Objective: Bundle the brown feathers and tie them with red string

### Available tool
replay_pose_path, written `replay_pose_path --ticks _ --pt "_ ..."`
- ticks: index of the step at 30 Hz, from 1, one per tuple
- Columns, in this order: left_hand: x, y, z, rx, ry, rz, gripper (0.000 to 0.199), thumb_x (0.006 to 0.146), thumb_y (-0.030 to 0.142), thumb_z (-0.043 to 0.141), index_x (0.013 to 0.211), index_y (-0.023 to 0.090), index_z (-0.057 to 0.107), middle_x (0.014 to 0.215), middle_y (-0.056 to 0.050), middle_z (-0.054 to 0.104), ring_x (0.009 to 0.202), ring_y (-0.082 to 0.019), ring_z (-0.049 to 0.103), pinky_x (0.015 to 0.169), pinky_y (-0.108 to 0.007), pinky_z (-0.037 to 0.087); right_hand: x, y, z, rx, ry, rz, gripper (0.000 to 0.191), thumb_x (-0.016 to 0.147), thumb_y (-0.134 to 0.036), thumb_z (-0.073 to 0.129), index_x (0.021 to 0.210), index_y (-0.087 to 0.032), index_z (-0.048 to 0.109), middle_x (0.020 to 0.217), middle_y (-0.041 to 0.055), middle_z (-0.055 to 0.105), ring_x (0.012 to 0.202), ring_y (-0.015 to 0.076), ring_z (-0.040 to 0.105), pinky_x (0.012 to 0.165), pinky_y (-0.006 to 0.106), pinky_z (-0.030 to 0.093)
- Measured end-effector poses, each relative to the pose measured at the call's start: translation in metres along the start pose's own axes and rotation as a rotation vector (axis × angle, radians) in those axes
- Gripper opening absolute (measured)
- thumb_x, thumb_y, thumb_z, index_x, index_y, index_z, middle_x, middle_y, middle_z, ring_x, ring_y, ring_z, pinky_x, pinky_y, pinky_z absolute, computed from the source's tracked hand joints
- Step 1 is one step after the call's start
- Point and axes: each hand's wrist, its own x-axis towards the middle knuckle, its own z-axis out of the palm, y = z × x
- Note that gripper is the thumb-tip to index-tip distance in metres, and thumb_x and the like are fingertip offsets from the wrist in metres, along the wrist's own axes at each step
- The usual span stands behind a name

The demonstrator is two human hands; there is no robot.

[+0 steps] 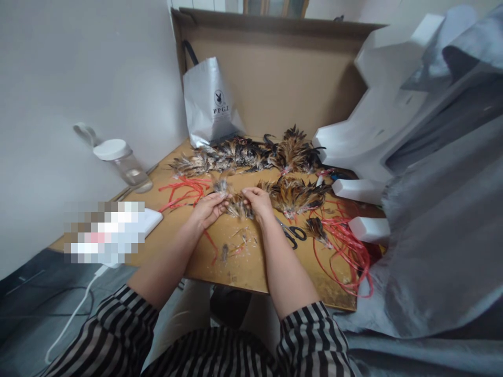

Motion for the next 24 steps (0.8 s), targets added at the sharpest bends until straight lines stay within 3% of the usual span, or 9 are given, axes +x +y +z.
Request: replay_pose_path --ticks 5,9,10,15,20,24 --pt "0.000 -0.001 -0.002 0.031 -0.061 -0.014 0.013 0.069 0.016 0.065 0.080 0.009 0.066 0.089 -0.011 0.066 0.059 -0.007 0.057 0.051 -0.016 0.045 -0.012 -0.014 -0.002 0.077 -0.162 -0.005 0.025 0.057 -0.036 0.067 0.067 -0.015 0.058 0.066 0.0002 0.061 0.045 0.0047 0.044 0.040 0.016 0.030" --pt "0.002 -0.002 -0.005 0.023 -0.034 -0.012 0.013 0.069 0.015 0.064 0.080 0.008 0.066 0.084 -0.011 0.067 0.057 -0.007 0.057 0.050 -0.015 0.045 -0.024 -0.029 -0.012 -0.232 -0.671 0.070 0.029 0.060 -0.036 0.067 0.075 -0.012 0.064 0.068 0.0033 0.063 0.045 0.0054 0.044 0.042 0.018 0.031" --pt "0.002 -0.002 -0.006 0.017 -0.023 -0.012 0.013 0.069 0.015 0.064 0.079 0.008 0.065 0.084 -0.011 0.067 0.057 -0.007 0.057 0.049 -0.015 0.045 -0.025 -0.030 -0.015 -0.319 -0.724 0.071 0.032 0.060 -0.036 0.067 0.080 -0.012 0.065 0.069 0.0035 0.064 0.047 0.0062 0.046 0.044 0.019 0.033" --pt "0.005 -0.004 -0.008 -0.002 0.017 -0.026 0.011 0.069 0.013 0.064 0.078 0.008 0.065 0.082 -0.010 0.067 0.056 -0.007 0.057 0.048 -0.015 0.044 -0.016 -0.021 -0.020 -0.815 -0.564 -0.010 0.025 0.061 -0.034 0.063 0.071 -0.011 0.068 0.057 -0.0001 0.060 0.049 0.0075 0.046 0.051 0.020 0.036" --pt "0.004 -0.004 -0.008 0.005 0.017 -0.036 0.009 0.070 0.013 0.063 0.077 0.008 0.064 0.079 -0.008 0.066 0.056 -0.006 0.057 0.049 -0.015 0.044 -0.025 -0.027 -0.007 -1.389 -0.531 0.001 0.026 0.059 -0.036 0.063 0.072 -0.015 0.070 0.066 0.0047 0.065 0.059 0.0143 0.055 0.054 0.023 0.038" --pt "0.003 -0.003 -0.007 0.015 0.010 -0.037 0.010 0.069 0.014 0.064 0.078 0.008 0.064 0.078 -0.008 0.066 0.056 -0.006 0.056 0.049 -0.014 0.044 -0.041 -0.032 0.012 -1.649 -0.434 -0.018 0.030 0.058 -0.032 0.062 0.082 -0.015 0.070 0.081 0.0128 0.066 0.072 0.0213 0.059 0.058 0.025 0.040"
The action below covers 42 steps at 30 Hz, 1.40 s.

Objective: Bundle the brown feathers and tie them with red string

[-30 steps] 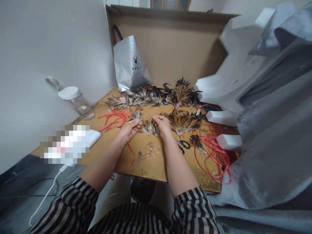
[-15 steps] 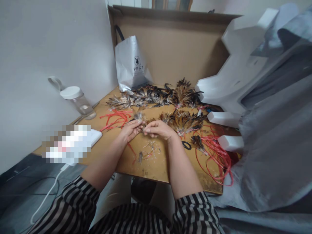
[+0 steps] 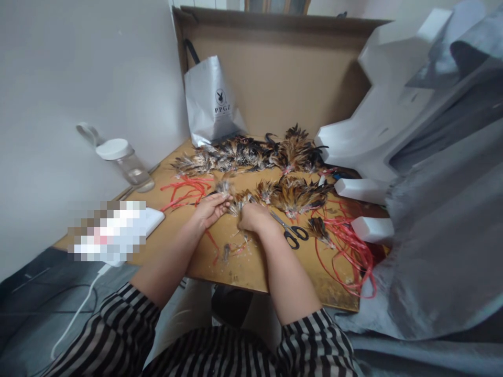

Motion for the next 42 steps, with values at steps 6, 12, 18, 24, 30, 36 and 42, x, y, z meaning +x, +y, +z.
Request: replay_pose_path --ticks 6,12,18,24,30,36,42 --pt "-0.002 0.003 0.004 0.000 0.015 0.003 0.009 0.070 0.013 0.063 0.076 0.007 0.064 0.076 -0.007 0.065 0.054 -0.006 0.056 0.047 -0.014 0.043 0.009 0.012 0.009 0.192 0.058 -0.072 0.016 0.059 -0.022 0.057 0.068 -0.014 0.068 0.066 0.0097 0.064 0.061 0.0170 0.056 0.055 0.024 0.037" --pt "-0.004 0.005 0.007 -0.023 -0.003 0.006 0.009 0.070 0.013 0.063 0.077 0.008 0.064 0.075 -0.007 0.066 0.054 -0.005 0.056 0.047 -0.014 0.043 0.020 0.039 0.008 1.142 0.267 -0.122 0.019 0.060 -0.032 0.061 0.063 -0.013 0.060 0.045 -0.0042 0.048 0.041 0.0057 0.035 0.043 0.020 0.027" --pt "-0.009 0.005 0.010 -0.010 -0.073 -0.101 0.009 0.070 0.010 0.062 0.079 0.008 0.063 0.077 -0.008 0.067 0.056 -0.006 0.058 0.048 -0.012 0.043 0.029 0.015 0.015 1.650 0.381 -0.153 0.024 0.057 -0.034 0.068 0.064 -0.016 0.055 0.041 -0.0078 0.040 0.035 0.0036 0.027 0.037 0.019 0.017" --pt "-0.011 0.004 0.012 0.005 -0.079 -0.161 0.012 0.071 0.010 0.061 0.083 0.007 0.062 0.078 -0.010 0.068 0.056 -0.007 0.059 0.045 -0.012 0.042 0.035 0.004 0.024 1.751 0.428 -0.148 0.023 0.058 -0.033 0.068 0.064 -0.016 0.055 0.040 -0.0087 0.037 0.034 0.0028 0.026 0.037 0.018 0.017" --pt "-0.011 0.003 0.012 0.002 -0.094 -0.164 0.011 0.072 0.009 0.061 0.082 0.006 0.062 0.074 -0.010 0.067 0.054 -0.007 0.059 0.044 -0.012 0.042 0.036 0.001 0.026 1.718 0.478 -0.152 0.021 0.058 -0.033 0.068 0.064 -0.016 0.057 0.042 -0.0074 0.042 0.037 0.0038 0.030 0.038 0.018 0.021" --pt "-0.011 0.002 0.013 0.010 -0.090 -0.161 0.010 0.071 0.009 0.061 0.080 0.006 0.062 0.070 -0.007 0.066 0.051 -0.005 0.057 0.043 -0.011 0.041 0.037 -0.001 0.028 1.674 0.501 -0.164 0.021 0.059 -0.034 0.067 0.066 -0.015 0.059 0.047 -0.0059 0.048 0.040 0.0045 0.034 0.041 0.019 0.026" --pt "-0.010 0.000 0.012 0.048 -0.107 -0.157 0.009 0.068 0.011 0.065 0.076 0.007 0.063 0.065 -0.005 0.064 0.050 -0.004 0.055 0.045 -0.011 0.041 0.037 -0.002 0.029 1.642 0.491 -0.142 0.023 0.059 -0.037 0.066 0.066 -0.016 0.059 0.048 -0.0057 0.048 0.040 0.0050 0.034 0.040 0.019 0.026"
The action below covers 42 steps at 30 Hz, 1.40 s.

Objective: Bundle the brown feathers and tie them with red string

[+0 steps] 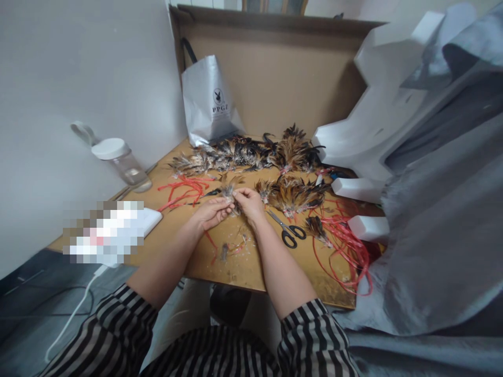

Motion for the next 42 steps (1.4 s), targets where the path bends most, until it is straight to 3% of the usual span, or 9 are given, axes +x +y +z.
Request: replay_pose_path --ticks 4,9,13,18,22,26,31,35,42 --pt "0.002 -0.001 -0.002 0.101 0.051 0.055 0.013 0.068 0.018 0.067 0.074 0.007 0.064 0.065 -0.006 0.064 0.051 -0.005 0.055 0.045 -0.012 0.040 0.004 0.001 -0.005 -0.084 0.024 0.008 0.028 0.061 -0.043 0.063 0.069 -0.016 0.059 0.049 -0.0046 0.048 0.040 0.0059 0.034 0.040 0.019 0.026" --pt "0.004 0.002 -0.004 0.107 0.150 0.176 0.015 0.067 0.021 0.067 0.074 0.009 0.064 0.068 -0.006 0.065 0.050 -0.004 0.053 0.044 -0.012 0.038 0.018 0.009 -0.029 -0.390 0.156 -0.139 0.025 0.061 -0.038 0.060 0.068 -0.014 0.062 0.059 0.0006 0.059 0.051 0.0096 0.046 0.051 0.021 0.036" --pt "0.005 0.005 -0.003 0.069 0.219 0.209 0.012 0.068 0.020 0.066 0.071 0.008 0.064 0.066 -0.006 0.065 0.049 -0.004 0.051 0.043 -0.012 0.037 0.021 0.015 -0.040 -0.708 0.111 -0.155 0.022 0.064 -0.034 0.054 0.067 -0.014 0.064 0.064 0.0028 0.063 0.057 0.0121 0.052 0.055 0.022 0.037" --pt "0.005 0.005 -0.003 0.059 0.231 0.206 0.012 0.068 0.020 0.065 0.070 0.008 0.063 0.065 -0.006 0.064 0.049 -0.004 0.051 0.043 -0.012 0.037 0.010 0.003 -0.036 -1.121 0.051 -0.118 0.019 0.066 -0.033 0.053 0.062 -0.017 0.064 0.059 0.0031 0.061 0.056 0.0133 0.051 0.053 0.023 0.033" --pt "0.006 0.003 -0.006 0.065 0.211 0.198 0.012 0.068 0.020 0.066 0.072 0.008 0.064 0.064 -0.006 0.064 0.048 -0.004 0.051 0.042 -0.012 0.037 0.006 -0.003 -0.035 -1.240 -0.034 -0.007 0.012 0.060 -0.030 0.059 0.057 -0.019 0.064 0.053 0.0022 0.057 0.051 0.0123 0.048 0.050 0.023 0.030" --pt "0.007 0.002 -0.007 0.063 0.215 0.185 0.012 0.069 0.019 0.065 0.074 0.009 0.063 0.068 -0.006 0.065 0.049 -0.004 0.052 0.042 -0.012 0.037 0.009 -0.002 -0.039 -1.099 -0.094 0.014 0.009 0.056 -0.023 0.059 0.050 -0.017 0.060 0.045 -0.0010 0.051 0.045 0.0090 0.042 0.047 0.022 0.029" --pt "0.006 0.001 -0.006 0.079 0.208 0.137 0.012 0.069 0.019 0.065 0.075 0.009 0.062 0.072 -0.008 0.066 0.051 -0.005 0.055 0.043 -0.012 0.039 0.009 -0.010 -0.035 -0.474 -0.029 0.087 0.018 0.057 -0.032 0.064 0.059 -0.015 0.058 0.044 -0.0039 0.048 0.039 0.0057 0.035 0.040 0.019 0.026" --pt "0.005 0.001 -0.004 0.080 0.175 0.080 0.013 0.069 0.017 0.065 0.077 0.008 0.063 0.075 -0.010 0.067 0.052 -0.006 0.057 0.043 -0.012 0.040 0.003 -0.018 -0.024 -0.067 -0.140 0.189 0.027 0.054 -0.036 0.070 0.063 -0.015 0.055 0.052 -0.0023 0.054 0.037 0.0033 0.034 0.036 0.017 0.023" --pt "0.000 0.001 -0.001 0.016 0.034 -0.031 0.015 0.071 0.013 0.063 0.084 0.007 0.064 0.076 -0.010 0.068 0.053 -0.006 0.059 0.041 -0.010 0.040 0.002 -0.013 -0.018 0.111 -0.166 0.235 0.033 0.050 -0.035 0.075 0.068 -0.015 0.056 0.056 -0.0034 0.056 0.040 0.0025 0.038 0.037 0.016 0.026"
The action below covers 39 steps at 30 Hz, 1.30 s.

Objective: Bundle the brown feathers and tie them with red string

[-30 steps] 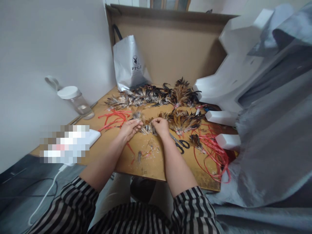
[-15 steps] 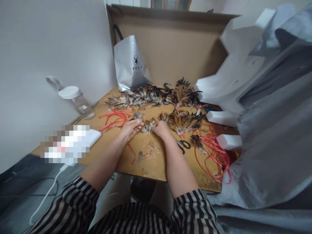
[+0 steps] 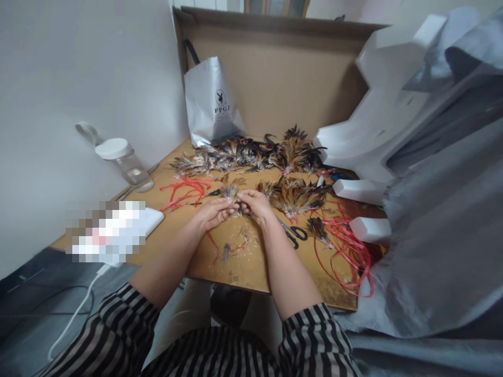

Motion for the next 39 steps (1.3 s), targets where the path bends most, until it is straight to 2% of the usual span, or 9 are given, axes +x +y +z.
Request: replay_pose_path --ticks 4,13,19,23,31,39 --pt "0.000 0.000 0.000 -0.023 -0.025 -0.025 0.014 0.071 0.012 0.063 0.084 0.006 0.064 0.076 -0.011 0.067 0.052 -0.006 0.058 0.042 -0.010 0.041 0.003 0.004 0.000 -0.014 0.056 -0.044 0.033 0.050 -0.036 0.074 0.067 -0.015 0.056 0.055 -0.0042 0.055 0.040 0.0027 0.038 0.037 0.016 0.026" --pt "0.000 -0.001 0.001 -0.001 -0.031 -0.025 0.010 0.071 0.012 0.063 0.079 0.007 0.064 0.069 -0.007 0.065 0.050 -0.004 0.055 0.041 -0.009 0.039 0.003 0.007 0.003 -0.072 0.090 -0.132 0.027 0.056 -0.037 0.070 0.067 -0.016 0.056 0.055 -0.0031 0.057 0.039 0.0037 0.038 0.036 0.016 0.026" --pt "-0.002 -0.001 0.003 0.076 0.012 0.033 0.008 0.069 0.014 0.065 0.071 0.007 0.062 0.062 -0.004 0.061 0.047 -0.003 0.053 0.042 -0.010 0.038 0.004 0.007 0.005 -0.082 0.106 -0.139 0.028 0.057 -0.038 0.069 0.066 -0.015 0.056 0.060 -0.0008 0.059 0.040 0.0034 0.039 0.036 0.016 0.027" --pt "-0.002 0.000 0.005 0.105 0.033 0.074 0.010 0.067 0.016 0.066 0.067 0.008 0.061 0.059 -0.003 0.060 0.045 -0.003 0.051 0.043 -0.011 0.038 0.004 0.008 0.006 -0.108 0.085 -0.111 0.030 0.057 -0.040 0.069 0.065 -0.016 0.055 0.051 -0.0033 0.054 0.038 0.0039 0.038 0.035 0.016 0.026" --pt "0.001 -0.003 0.003 0.249 0.041 0.162 0.021 0.065 0.029 0.068 0.069 0.009 0.062 0.059 -0.004 0.060 0.045 -0.004 0.049 0.042 -0.013 0.034 0.003 0.011 0.011 -0.156 0.144 -0.088 0.028 0.054 -0.037 0.071 0.064 -0.015 0.056 0.041 -0.0067 0.046 0.036 0.0046 0.036 0.036 0.017 0.024" --pt "0.004 -0.004 0.004 0.330 0.097 0.229 0.023 0.064 0.032 0.068 0.067 0.010 0.064 0.060 -0.005 0.062 0.044 -0.005 0.049 0.043 -0.016 0.034 0.003 0.017 0.018 -0.098 0.186 -0.142 0.026 0.055 -0.035 0.069 0.060 -0.016 0.053 0.041 -0.0070 0.045 0.037 0.0046 0.035 0.037 0.018 0.024"
